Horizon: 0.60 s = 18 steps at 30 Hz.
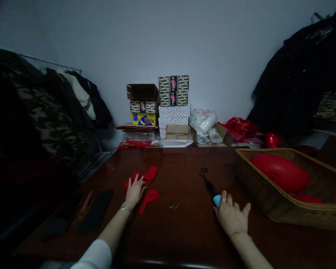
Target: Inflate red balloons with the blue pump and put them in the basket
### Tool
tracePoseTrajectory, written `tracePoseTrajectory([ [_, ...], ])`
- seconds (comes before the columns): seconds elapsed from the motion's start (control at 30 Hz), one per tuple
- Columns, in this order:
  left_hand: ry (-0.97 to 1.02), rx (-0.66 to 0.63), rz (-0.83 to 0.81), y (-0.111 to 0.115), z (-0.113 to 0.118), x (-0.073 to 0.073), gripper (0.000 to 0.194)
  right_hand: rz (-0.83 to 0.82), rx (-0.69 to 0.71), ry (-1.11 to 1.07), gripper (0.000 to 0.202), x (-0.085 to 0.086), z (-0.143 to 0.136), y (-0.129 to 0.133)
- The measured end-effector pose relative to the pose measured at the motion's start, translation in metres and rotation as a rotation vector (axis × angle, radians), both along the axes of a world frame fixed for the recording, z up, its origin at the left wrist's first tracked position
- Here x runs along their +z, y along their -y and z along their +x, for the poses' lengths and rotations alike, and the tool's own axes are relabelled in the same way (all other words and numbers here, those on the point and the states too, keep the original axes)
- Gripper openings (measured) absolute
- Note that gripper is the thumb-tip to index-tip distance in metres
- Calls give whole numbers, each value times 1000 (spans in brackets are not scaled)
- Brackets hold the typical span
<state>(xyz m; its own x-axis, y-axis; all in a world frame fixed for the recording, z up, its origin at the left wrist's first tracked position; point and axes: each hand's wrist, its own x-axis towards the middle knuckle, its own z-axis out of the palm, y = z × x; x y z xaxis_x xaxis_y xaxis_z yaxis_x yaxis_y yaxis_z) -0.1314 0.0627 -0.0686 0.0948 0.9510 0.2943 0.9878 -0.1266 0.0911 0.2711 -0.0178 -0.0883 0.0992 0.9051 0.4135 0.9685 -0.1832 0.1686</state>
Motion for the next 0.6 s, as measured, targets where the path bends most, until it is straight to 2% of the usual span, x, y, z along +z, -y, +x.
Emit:
tracePoseTrajectory([
  [0.17, 45, 9, -26, 2, -1, -1, 22, -112, -92, -76, 44, 11, -1, 9],
  [0.3, 107, 17, 6, 7, -2, 0, 21, -164, -54, -67, 29, 20, 2, 17],
  [0.43, 220, 8, 19, 15, 0, 8, 18, -88, 87, -49, 33, 33, -5, 19],
  [0.6, 348, -38, -24, 25, 8, 17, 17, -11, 422, -25, 39, 52, -41, 16],
])
